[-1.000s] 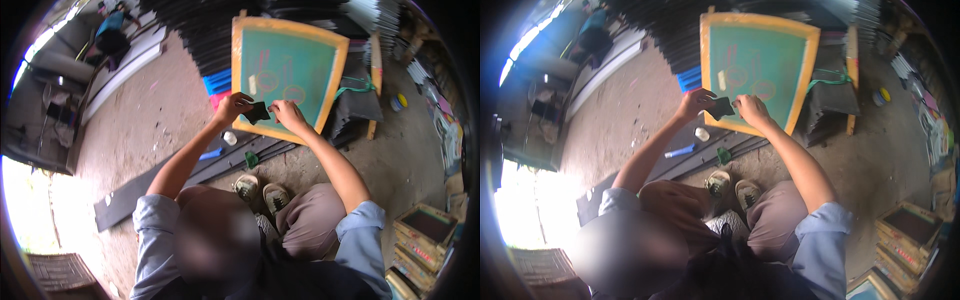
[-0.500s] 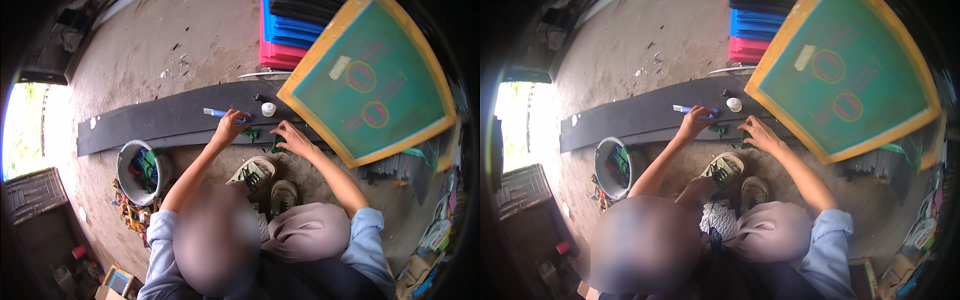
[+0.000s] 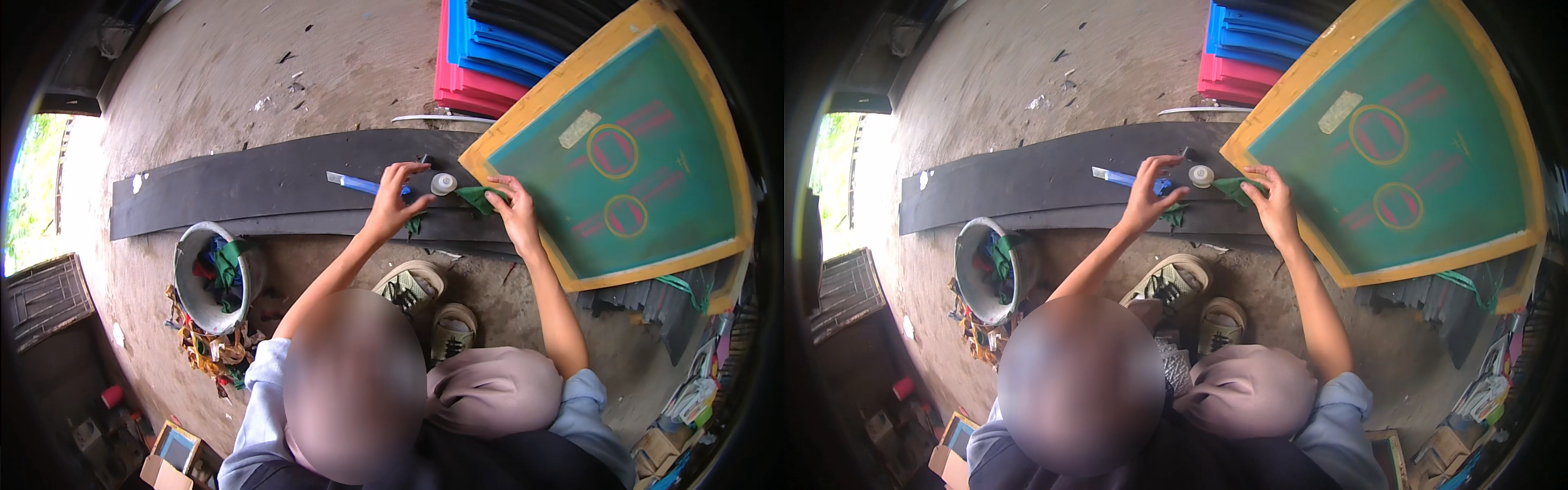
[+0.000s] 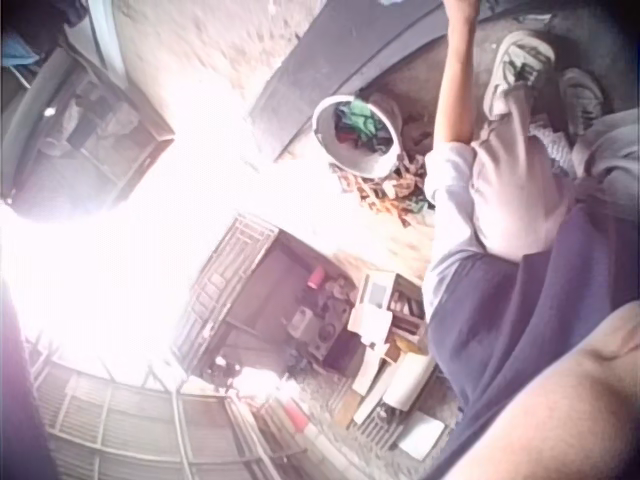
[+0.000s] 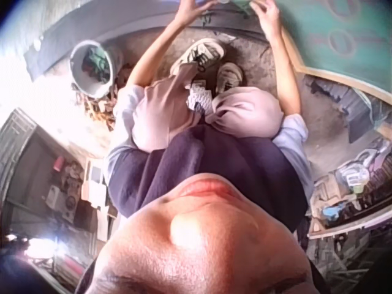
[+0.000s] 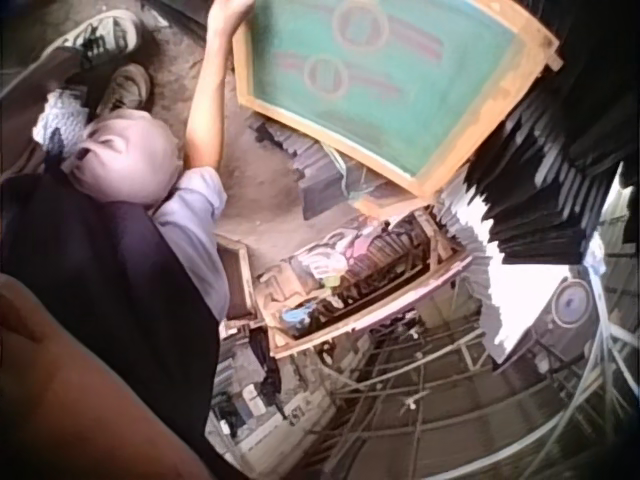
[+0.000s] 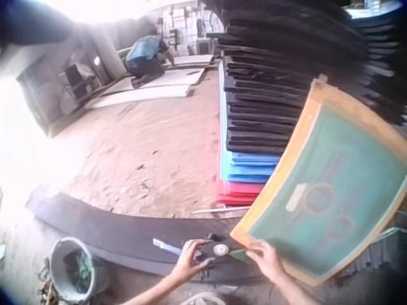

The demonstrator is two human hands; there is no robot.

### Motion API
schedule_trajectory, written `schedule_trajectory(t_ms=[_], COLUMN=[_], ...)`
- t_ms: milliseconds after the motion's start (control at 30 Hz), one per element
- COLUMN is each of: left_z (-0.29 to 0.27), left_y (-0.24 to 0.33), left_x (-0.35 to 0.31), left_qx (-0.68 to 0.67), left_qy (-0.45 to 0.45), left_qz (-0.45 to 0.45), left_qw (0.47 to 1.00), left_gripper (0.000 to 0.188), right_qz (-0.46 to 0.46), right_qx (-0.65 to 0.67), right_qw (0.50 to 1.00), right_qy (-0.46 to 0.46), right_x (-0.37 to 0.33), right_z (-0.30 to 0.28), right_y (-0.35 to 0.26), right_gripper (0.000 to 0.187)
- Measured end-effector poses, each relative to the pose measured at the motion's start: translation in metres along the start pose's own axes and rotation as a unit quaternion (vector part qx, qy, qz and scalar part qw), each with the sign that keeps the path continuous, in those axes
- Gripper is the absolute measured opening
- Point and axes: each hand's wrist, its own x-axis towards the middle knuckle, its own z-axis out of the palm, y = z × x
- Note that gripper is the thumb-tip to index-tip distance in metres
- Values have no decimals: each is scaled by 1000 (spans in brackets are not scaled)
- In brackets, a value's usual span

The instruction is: The person sits on the floor and repeatedly wipes a green board with a yellow frame using a green cloth. They occasionally apply liquid from a small white bottle onto the cloth and continue wiping the board surface.

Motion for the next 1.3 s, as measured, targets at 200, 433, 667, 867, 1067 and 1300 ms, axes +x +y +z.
schedule_trajectory(t_ms=[200,433,667,867,1067,1300], left_z=[26,26,-28,-76,-81,-86], left_y=[-6,46,189,297,303,273], left_x=[9,24,61,56,21,8], left_qx=[105,-19,-186,-173,-7,262], left_qy=[-26,-7,-16,-61,-58,-30], left_qz=[41,24,28,57,61,82], left_qw=[993,999,982,981,996,961], left_gripper=[52,41,36,39,45,46], right_qz=[79,-7,-171,-254,-133,-55], right_qx=[8,-20,-93,-71,134,235], right_qw=[997,997,973,949,974,970], right_qy=[17,71,126,172,122,37], right_x=[-7,-14,-37,-71,-99,-89], right_z=[-6,-28,-26,-19,4,15], right_y=[-27,-66,-195,-279,-249,-221], right_gripper=[13,13,13,16,16,18])
